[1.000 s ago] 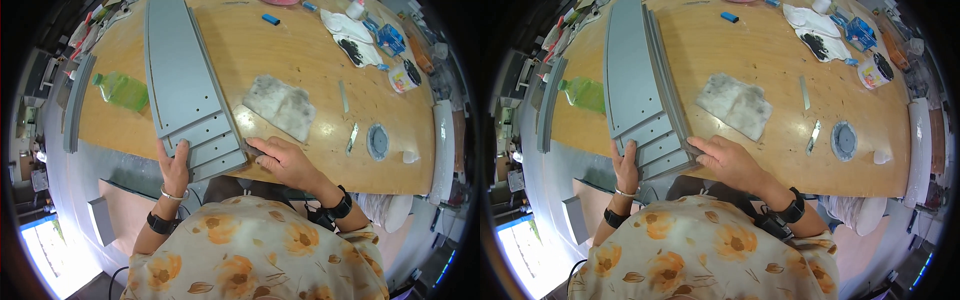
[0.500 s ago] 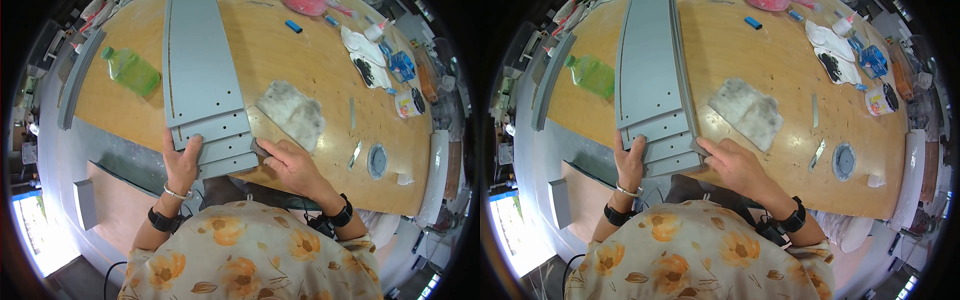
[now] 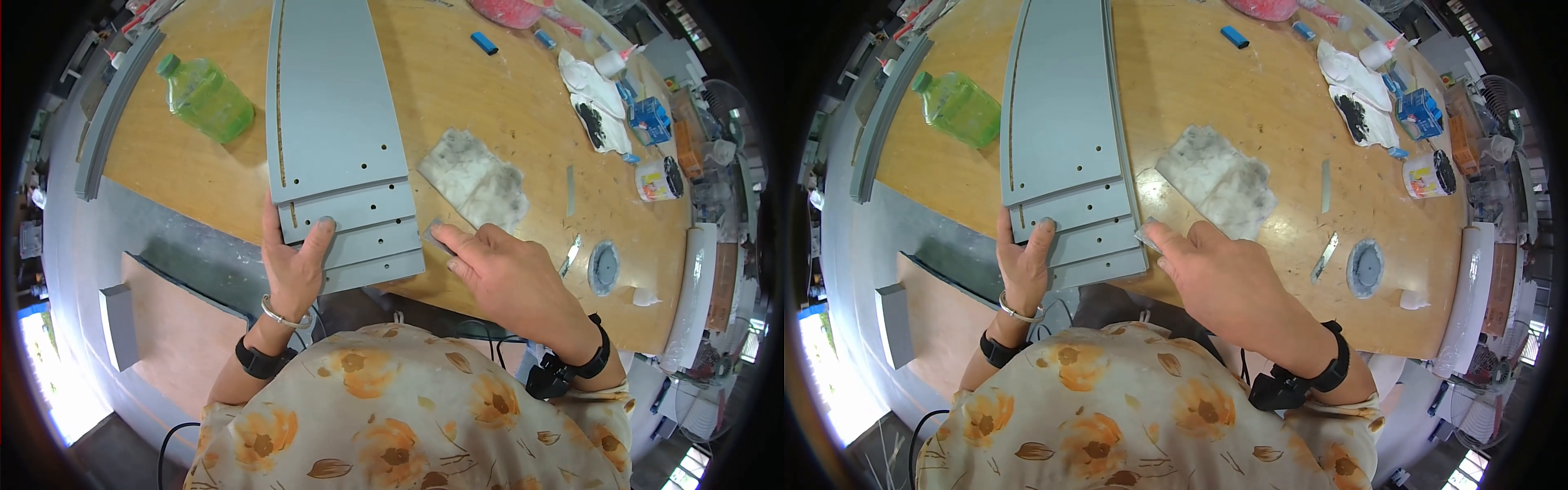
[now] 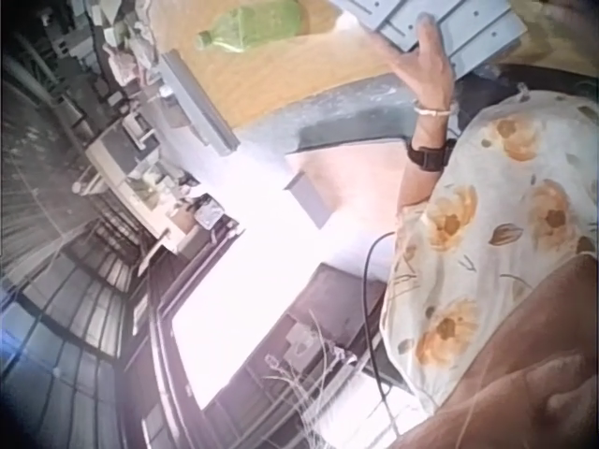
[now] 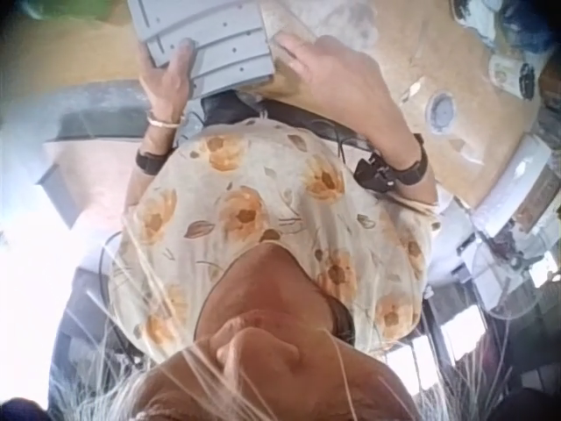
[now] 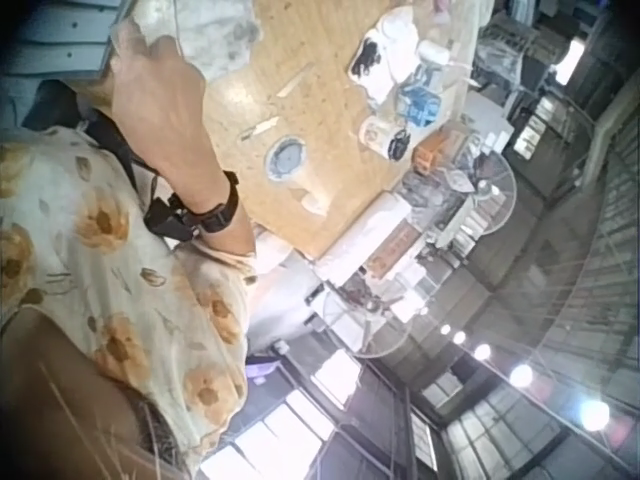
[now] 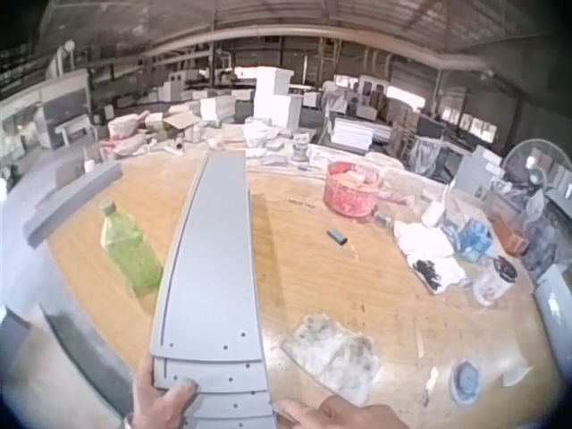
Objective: Applying filler putty and cleaning the edges of grey furniture components using a scraper and a cloth.
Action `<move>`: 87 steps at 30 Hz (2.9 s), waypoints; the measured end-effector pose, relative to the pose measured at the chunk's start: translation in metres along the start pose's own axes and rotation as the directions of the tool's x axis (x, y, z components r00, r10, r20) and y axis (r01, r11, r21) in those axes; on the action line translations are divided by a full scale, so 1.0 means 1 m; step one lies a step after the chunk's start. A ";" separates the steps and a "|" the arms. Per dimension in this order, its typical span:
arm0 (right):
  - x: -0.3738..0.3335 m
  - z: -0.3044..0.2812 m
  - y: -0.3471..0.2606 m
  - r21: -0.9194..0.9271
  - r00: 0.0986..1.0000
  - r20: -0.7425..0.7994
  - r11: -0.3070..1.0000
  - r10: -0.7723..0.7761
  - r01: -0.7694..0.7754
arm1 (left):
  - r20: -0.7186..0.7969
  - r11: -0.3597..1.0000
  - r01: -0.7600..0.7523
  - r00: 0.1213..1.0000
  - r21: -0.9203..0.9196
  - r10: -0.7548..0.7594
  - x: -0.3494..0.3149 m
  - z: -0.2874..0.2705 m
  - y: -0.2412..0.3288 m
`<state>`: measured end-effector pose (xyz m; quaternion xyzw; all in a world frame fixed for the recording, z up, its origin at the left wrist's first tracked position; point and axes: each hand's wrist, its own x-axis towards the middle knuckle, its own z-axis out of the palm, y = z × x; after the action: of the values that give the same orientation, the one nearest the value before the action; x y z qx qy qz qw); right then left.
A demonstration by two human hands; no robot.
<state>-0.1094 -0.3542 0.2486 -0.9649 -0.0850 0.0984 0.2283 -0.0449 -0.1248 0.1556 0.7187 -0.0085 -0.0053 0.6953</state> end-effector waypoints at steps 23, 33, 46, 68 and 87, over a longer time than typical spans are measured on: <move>0.002 0.003 -0.002 -0.041 0.998 0.065 0.999 -0.010 0.013 | 0.007 1.000 0.008 1.000 -0.005 -0.008 0.001 0.003 0.006; -0.003 0.006 -0.001 -0.015 1.000 0.008 1.000 0.002 -0.002 | 0.009 1.000 0.006 1.000 -0.016 -0.006 -0.001 0.001 0.001; 0.015 -0.010 -0.013 -0.265 0.982 0.185 0.960 -0.040 0.089 | -0.006 0.993 -0.029 1.000 0.116 0.030 0.000 0.003 0.010; -0.004 0.034 0.020 0.351 0.998 -0.059 0.936 0.025 -0.002 | -0.024 0.999 -0.030 0.999 0.036 0.030 0.002 0.003 0.001; 0.018 -0.016 -0.003 -0.067 0.984 0.177 0.998 -0.008 0.020 | -0.010 1.000 -0.018 1.000 0.018 0.018 0.001 0.001 0.003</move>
<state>-0.0893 -0.3546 0.2611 -0.9590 -0.1149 0.1789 0.1872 -0.0441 -0.1258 0.1585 0.7247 -0.0112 0.0048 0.6889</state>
